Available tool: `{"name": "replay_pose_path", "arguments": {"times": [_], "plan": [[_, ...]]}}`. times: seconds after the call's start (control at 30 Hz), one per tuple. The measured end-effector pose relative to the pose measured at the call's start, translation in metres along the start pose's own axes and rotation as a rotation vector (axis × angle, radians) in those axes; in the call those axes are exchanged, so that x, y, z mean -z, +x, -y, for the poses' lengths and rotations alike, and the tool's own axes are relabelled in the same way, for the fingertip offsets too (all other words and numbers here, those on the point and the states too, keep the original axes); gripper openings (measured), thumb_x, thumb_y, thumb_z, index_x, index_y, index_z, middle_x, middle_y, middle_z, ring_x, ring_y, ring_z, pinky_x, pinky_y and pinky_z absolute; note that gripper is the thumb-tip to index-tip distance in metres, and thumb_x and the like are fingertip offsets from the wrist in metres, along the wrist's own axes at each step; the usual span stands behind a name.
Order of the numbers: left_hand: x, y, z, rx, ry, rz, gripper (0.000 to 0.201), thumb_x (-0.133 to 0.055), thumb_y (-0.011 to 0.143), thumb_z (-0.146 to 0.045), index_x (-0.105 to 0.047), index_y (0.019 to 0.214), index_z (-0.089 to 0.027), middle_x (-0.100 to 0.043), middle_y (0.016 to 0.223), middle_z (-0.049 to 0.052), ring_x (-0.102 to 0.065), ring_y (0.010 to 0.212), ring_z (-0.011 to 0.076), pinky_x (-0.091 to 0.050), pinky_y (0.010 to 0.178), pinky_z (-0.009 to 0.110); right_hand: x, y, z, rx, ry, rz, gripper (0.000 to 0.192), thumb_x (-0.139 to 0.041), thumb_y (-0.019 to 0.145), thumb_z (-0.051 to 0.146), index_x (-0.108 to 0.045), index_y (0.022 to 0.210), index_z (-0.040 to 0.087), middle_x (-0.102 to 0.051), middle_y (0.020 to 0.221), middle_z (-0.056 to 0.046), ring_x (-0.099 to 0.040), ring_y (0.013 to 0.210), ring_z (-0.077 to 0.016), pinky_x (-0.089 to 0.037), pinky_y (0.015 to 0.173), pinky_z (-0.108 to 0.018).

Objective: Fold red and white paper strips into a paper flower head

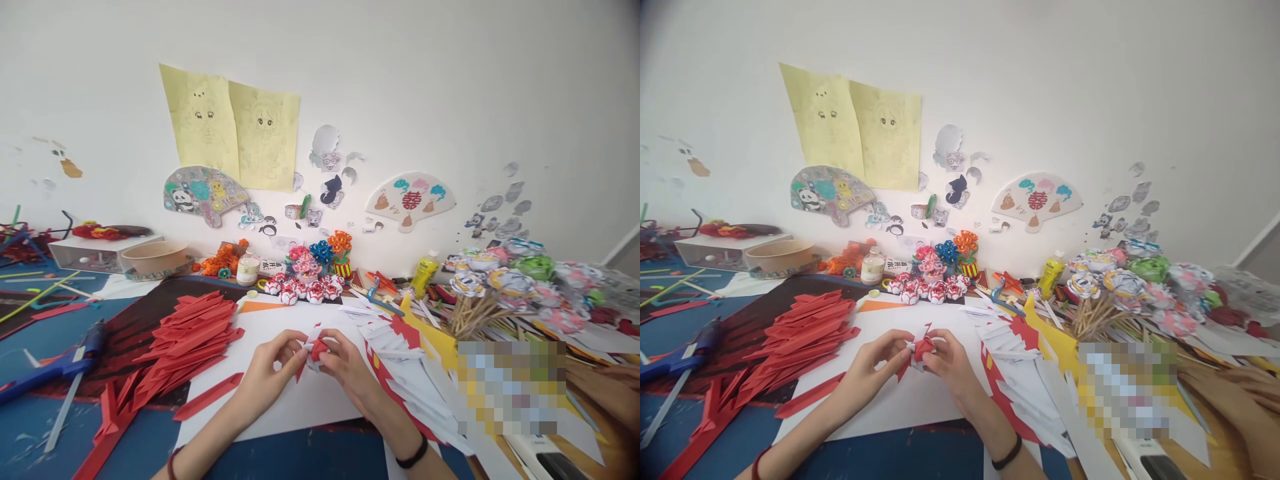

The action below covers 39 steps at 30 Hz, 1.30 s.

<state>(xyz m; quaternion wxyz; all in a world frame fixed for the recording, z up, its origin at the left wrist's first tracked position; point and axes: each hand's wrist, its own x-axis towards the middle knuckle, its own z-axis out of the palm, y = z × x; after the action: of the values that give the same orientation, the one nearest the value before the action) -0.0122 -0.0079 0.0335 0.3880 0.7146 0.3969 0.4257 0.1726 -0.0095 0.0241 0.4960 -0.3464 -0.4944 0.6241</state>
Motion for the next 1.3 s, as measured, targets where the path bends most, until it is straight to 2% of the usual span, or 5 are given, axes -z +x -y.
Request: {"name": "replay_pose_path", "arguments": {"times": [0.57, 0.8, 0.9, 1.03, 1.3], "plan": [[-0.005, 0.004, 0.009, 0.202, -0.326, 0.079, 0.045, -0.075, 0.072, -0.047, -0.055, 0.101, -0.017, -0.054, 0.069, -0.003, -0.051, 0.053, 0.0088, -0.038, 0.050, 0.020, 0.000, 0.001, -0.008, 0.005, -0.142, -0.012, 0.047, -0.076, 0.070, 0.053, -0.050, 0.094, 0.022, -0.066, 0.084, -0.001, -0.063, 0.075, -0.0162, -0.050, 0.071, -0.031], [-0.006, 0.004, 0.010, 0.192, -0.395, 0.082, 0.045, -0.072, 0.075, -0.047, -0.052, 0.104, -0.019, -0.056, 0.072, -0.003, -0.054, 0.059, 0.0107, -0.039, 0.054, 0.021, 0.004, 0.006, -0.015, 0.126, -0.188, 0.066, 0.064, -0.085, 0.063, 0.041, -0.053, 0.115, 0.024, -0.065, 0.103, -0.005, -0.062, 0.094, -0.0209, -0.049, 0.083, -0.034], [0.001, 0.004, 0.008, 0.112, -0.292, 0.128, 0.040, -0.068, 0.080, -0.044, -0.053, 0.106, -0.019, -0.060, 0.081, 0.001, -0.053, 0.064, 0.0109, -0.038, 0.055, 0.021, 0.006, 0.006, -0.010, 0.134, -0.221, 0.058, 0.055, -0.085, 0.065, 0.039, -0.059, 0.110, 0.021, -0.065, 0.104, -0.005, -0.059, 0.100, -0.0217, -0.046, 0.091, -0.034], [0.011, 0.000, -0.003, -0.003, 0.020, -0.045, 0.025, -0.062, 0.086, -0.041, -0.059, 0.097, -0.019, -0.057, 0.075, -0.001, -0.048, 0.063, 0.0111, -0.037, 0.058, 0.023, 0.008, 0.003, 0.001, 0.093, -0.251, 0.138, 0.048, -0.083, 0.068, 0.041, -0.064, 0.107, 0.020, -0.064, 0.098, -0.004, -0.059, 0.091, -0.0202, -0.048, 0.082, -0.032], [0.009, -0.005, -0.008, -0.252, 0.344, 0.003, 0.020, -0.057, 0.091, -0.036, -0.067, 0.086, -0.020, -0.058, 0.074, 0.002, -0.050, 0.071, 0.0157, -0.037, 0.065, 0.027, 0.007, 0.000, 0.007, 0.040, -0.262, 0.297, 0.048, -0.077, 0.070, 0.053, -0.067, 0.100, 0.018, -0.062, 0.086, -0.004, -0.054, 0.073, -0.0154, -0.045, 0.063, -0.026]]}}
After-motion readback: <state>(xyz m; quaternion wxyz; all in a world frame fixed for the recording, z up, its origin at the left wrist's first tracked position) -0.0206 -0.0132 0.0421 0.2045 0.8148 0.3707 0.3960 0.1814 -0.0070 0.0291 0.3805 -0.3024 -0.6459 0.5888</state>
